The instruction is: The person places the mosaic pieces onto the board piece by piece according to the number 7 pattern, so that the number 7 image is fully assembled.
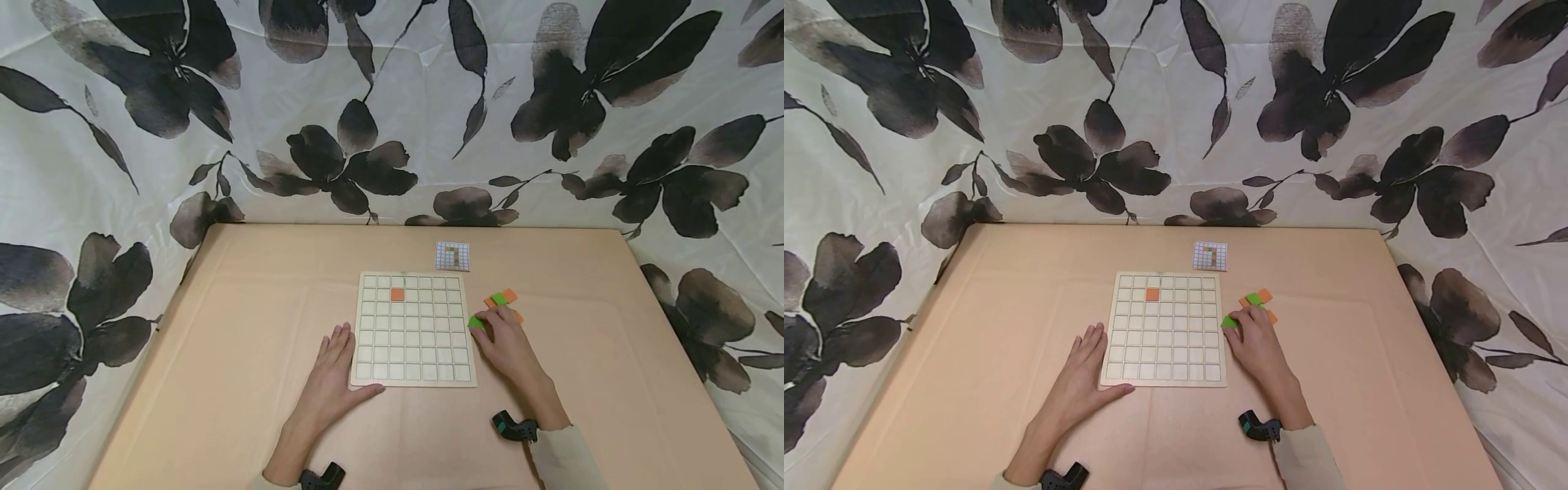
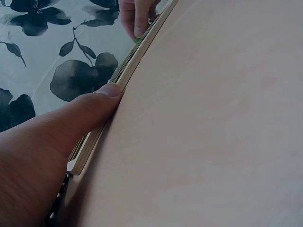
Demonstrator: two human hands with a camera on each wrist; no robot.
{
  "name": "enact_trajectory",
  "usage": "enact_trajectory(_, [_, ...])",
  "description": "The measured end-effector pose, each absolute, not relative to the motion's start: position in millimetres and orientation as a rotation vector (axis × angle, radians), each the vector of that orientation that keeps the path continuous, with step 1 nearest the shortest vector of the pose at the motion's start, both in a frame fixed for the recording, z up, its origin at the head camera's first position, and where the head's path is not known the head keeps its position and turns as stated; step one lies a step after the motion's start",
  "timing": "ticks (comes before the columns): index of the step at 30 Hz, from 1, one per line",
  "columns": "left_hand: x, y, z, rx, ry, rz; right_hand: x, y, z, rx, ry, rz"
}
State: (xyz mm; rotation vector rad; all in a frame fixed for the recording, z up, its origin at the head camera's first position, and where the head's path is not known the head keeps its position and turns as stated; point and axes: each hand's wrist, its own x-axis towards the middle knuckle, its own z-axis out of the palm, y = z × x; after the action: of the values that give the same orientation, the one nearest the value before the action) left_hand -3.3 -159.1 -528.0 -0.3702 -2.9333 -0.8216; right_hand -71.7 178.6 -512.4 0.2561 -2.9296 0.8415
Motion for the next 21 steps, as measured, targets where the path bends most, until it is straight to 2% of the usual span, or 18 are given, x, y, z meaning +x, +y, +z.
enact_trajectory(21, [-2.2,-161.5,-529.7,-0.383,-2.935,-0.817,-71.5,174.8,-512.9,0.227,-2.951,0.979])
